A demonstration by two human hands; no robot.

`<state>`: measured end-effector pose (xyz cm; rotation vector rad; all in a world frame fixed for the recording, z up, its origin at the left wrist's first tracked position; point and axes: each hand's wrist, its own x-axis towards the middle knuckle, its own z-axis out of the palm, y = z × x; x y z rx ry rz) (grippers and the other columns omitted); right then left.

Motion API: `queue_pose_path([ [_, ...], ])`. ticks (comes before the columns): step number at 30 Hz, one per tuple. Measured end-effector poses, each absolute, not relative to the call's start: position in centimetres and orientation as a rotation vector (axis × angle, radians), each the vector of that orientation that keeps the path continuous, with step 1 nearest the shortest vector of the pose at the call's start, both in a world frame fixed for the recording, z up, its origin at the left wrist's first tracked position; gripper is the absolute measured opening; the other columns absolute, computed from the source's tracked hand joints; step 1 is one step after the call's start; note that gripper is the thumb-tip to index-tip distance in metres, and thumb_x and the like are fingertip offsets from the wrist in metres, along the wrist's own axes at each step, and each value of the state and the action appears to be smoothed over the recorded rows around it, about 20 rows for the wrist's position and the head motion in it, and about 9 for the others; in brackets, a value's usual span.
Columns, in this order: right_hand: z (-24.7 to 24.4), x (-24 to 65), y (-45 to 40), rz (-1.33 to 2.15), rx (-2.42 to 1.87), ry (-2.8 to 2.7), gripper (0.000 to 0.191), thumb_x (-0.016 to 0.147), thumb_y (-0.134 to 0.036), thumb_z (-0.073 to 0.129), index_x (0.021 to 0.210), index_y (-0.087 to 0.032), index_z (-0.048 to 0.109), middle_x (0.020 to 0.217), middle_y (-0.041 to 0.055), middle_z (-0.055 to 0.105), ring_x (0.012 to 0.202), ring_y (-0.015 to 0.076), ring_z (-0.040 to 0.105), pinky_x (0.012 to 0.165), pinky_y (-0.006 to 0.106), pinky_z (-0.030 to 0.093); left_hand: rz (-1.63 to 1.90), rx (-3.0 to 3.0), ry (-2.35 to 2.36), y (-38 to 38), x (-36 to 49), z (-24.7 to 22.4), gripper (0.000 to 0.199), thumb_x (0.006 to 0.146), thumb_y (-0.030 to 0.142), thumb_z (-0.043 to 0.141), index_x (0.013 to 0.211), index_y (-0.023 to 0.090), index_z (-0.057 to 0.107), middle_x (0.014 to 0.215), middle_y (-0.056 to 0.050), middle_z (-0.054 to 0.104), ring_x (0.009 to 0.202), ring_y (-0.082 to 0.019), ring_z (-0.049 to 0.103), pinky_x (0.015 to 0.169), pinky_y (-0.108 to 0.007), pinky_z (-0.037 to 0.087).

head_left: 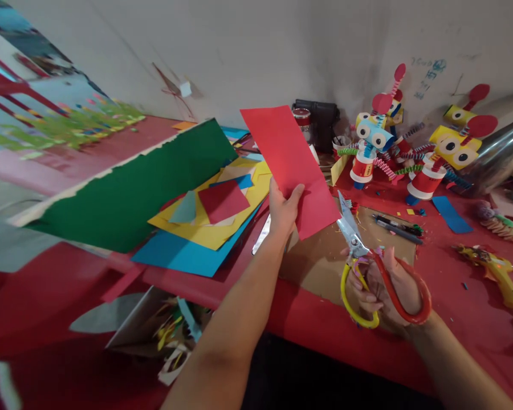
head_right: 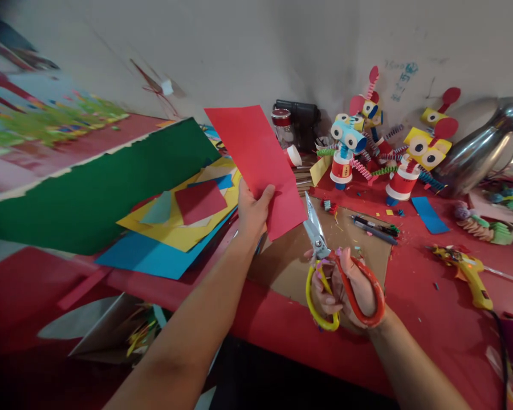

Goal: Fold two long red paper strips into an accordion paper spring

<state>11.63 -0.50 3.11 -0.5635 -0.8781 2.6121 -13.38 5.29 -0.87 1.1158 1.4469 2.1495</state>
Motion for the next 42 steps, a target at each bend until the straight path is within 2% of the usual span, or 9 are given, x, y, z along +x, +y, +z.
queue_pose_path([
  [10,3.2,11.7,-0.7,2.598,-0.552,-0.892,0.072,0.072,-0.076,0.058,0.116,-0.019,0.056,0.068,-0.0007,0.049,0.05,0.0077,0.032,0.039,0.017,0.016,2.133,1.113,1.485,5.5,-13.6,-1.1,0.058,0.077,0.038,0.07,0.128,0.028,0.046,0.122,-0.008,0.064,0.108,-0.023,0.064,0.095,-0.041,0.053],
  [15,3.4,11.6,-0.7,2.61,-0.552,-0.889,0.072,0.071,-0.076,0.059,0.116,-0.02,0.057,0.069,0.0003,0.052,0.049,0.0073,0.031,0.038,0.017,0.014,2.172,1.023,1.431,5.3,-13.6,-0.6,0.059,0.072,0.034,0.075,0.125,0.029,0.049,0.12,-0.006,0.065,0.107,-0.022,0.065,0.095,-0.038,0.053],
  [21,3.5,11.5,-0.6,2.603,-0.545,-0.904,0.071,0.072,-0.074,0.059,0.118,-0.02,0.056,0.072,0.0016,0.055,0.05,0.0075,0.031,0.039,0.018,0.015,2.069,0.993,1.296,4.4,-12.2,0.5,0.072,0.06,0.028,0.083,0.125,0.03,0.049,0.117,-0.006,0.067,0.104,-0.025,0.066,0.083,-0.035,0.059],
  [33,3.6,11.9,-0.6,2.571,-0.525,-0.903,0.074,0.072,-0.074,0.06,0.122,-0.02,0.056,0.072,0.0011,0.054,0.051,0.0077,0.031,0.039,0.018,0.016,2.065,0.977,1.276,4.6,-12.6,0.8,0.078,0.058,0.025,0.083,0.128,0.031,0.047,0.122,-0.008,0.066,0.106,-0.027,0.066,0.085,-0.04,0.058],
  [42,3.3,11.8,-0.5,2.568,-0.53,-0.906,0.072,0.071,-0.076,0.059,0.117,-0.02,0.056,0.07,-0.0001,0.051,0.051,0.0073,0.031,0.039,0.017,0.015,2.03,1.023,1.227,4.1,-11.4,1.0,0.075,0.059,0.023,0.082,0.126,0.034,0.049,0.123,-0.007,0.065,0.109,-0.028,0.065,0.089,-0.044,0.057],
])
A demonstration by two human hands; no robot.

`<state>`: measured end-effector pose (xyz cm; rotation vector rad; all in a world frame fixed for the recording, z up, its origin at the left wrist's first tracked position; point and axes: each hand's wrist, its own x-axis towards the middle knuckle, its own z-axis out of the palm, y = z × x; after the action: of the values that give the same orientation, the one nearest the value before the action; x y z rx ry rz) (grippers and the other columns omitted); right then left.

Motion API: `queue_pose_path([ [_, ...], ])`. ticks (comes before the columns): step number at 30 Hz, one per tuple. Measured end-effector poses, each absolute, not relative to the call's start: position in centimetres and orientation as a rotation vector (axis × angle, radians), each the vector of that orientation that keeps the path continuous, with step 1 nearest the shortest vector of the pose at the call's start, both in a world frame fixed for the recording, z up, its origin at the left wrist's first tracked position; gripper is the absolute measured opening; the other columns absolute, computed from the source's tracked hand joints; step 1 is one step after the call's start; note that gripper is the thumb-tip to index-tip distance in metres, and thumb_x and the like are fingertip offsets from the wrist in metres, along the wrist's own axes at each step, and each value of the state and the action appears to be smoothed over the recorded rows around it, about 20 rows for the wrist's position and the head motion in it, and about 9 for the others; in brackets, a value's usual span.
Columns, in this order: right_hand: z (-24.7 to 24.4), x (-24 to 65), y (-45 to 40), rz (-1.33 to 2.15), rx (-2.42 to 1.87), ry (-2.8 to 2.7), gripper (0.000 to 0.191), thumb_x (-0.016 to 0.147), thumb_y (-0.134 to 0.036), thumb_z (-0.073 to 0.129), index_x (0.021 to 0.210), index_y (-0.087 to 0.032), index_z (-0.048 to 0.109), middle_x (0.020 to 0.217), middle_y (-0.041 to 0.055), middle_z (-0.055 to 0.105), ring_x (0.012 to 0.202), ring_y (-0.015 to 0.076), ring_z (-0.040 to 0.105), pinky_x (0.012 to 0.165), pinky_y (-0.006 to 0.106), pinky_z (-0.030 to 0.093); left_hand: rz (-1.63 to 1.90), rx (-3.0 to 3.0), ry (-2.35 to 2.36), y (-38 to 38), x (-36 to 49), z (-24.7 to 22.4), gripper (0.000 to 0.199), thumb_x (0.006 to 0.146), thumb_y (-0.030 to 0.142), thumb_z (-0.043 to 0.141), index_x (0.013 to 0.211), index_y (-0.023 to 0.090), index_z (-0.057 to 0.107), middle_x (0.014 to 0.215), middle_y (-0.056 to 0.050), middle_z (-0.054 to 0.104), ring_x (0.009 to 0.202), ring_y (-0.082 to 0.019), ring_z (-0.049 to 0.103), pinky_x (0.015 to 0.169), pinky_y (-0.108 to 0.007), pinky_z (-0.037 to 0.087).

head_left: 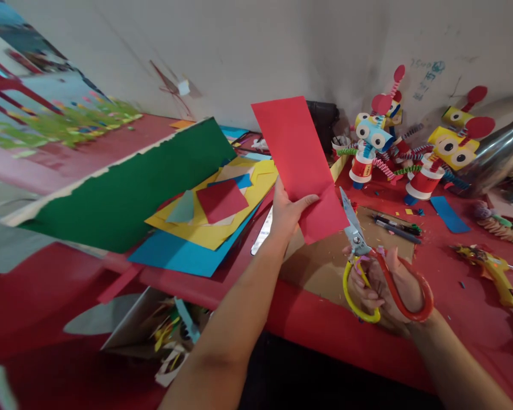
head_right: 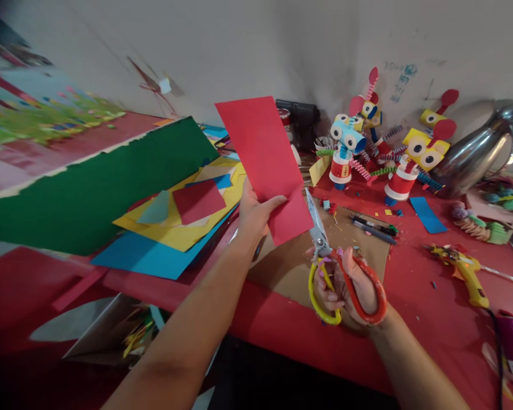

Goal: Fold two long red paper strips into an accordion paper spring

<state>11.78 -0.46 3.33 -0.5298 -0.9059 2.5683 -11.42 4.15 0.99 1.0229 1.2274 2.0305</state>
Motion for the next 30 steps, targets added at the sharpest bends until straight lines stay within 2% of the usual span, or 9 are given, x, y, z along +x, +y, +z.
queue_pose_path([
  [7,3.2,12.1,-0.4,2.571,-0.515,-0.903,0.073,0.074,-0.077,0.053,0.117,-0.018,0.055,0.07,0.0007,0.052,0.051,0.0081,0.031,0.039,0.018,0.016,2.095,1.005,1.266,4.3,-11.7,0.9,0.076,0.059,0.025,0.083,0.127,0.033,0.05,0.123,-0.007,0.065,0.109,-0.028,0.065,0.089,-0.041,0.058],
  [14,3.6,11.9,-0.5,2.577,-0.526,-0.933,0.073,0.07,-0.076,0.059,0.116,-0.019,0.057,0.07,0.0002,0.051,0.051,0.0078,0.03,0.039,0.018,0.016,2.07,1.0,1.217,4.2,-12.1,0.8,0.076,0.059,0.028,0.083,0.127,0.032,0.049,0.122,-0.006,0.067,0.11,-0.027,0.065,0.087,-0.037,0.058],
  [20,3.6,11.7,-0.5,2.557,-0.533,-0.921,0.074,0.067,-0.077,0.061,0.114,-0.02,0.057,0.068,-0.0022,0.046,0.051,0.0078,0.032,0.038,0.018,0.017,1.925,1.029,1.128,3.9,-11.6,0.5,0.077,0.06,0.033,0.084,0.128,0.03,0.048,0.123,-0.009,0.066,0.111,-0.028,0.065,0.091,-0.041,0.056],
  [27,3.2,11.8,-0.5,2.541,-0.519,-0.895,0.07,0.07,-0.075,0.061,0.113,-0.02,0.058,0.071,-0.0002,0.051,0.051,0.0076,0.03,0.039,0.018,0.016,1.962,0.954,1.159,3.8,-12.1,0.9,0.078,0.059,0.026,0.084,0.128,0.03,0.049,0.118,-0.009,0.069,0.105,-0.028,0.067,0.087,-0.04,0.058],
  [30,3.1,11.8,-0.4,2.554,-0.517,-0.907,0.065,0.069,-0.075,0.062,0.104,-0.02,0.059,0.07,-0.0006,0.05,0.052,0.0075,0.03,0.039,0.018,0.017,1.959,0.959,1.149,3.7,-11.9,1.1,0.078,0.058,0.024,0.084,0.128,0.029,0.049,0.118,-0.009,0.069,0.106,-0.028,0.067,0.087,-0.04,0.058],
])
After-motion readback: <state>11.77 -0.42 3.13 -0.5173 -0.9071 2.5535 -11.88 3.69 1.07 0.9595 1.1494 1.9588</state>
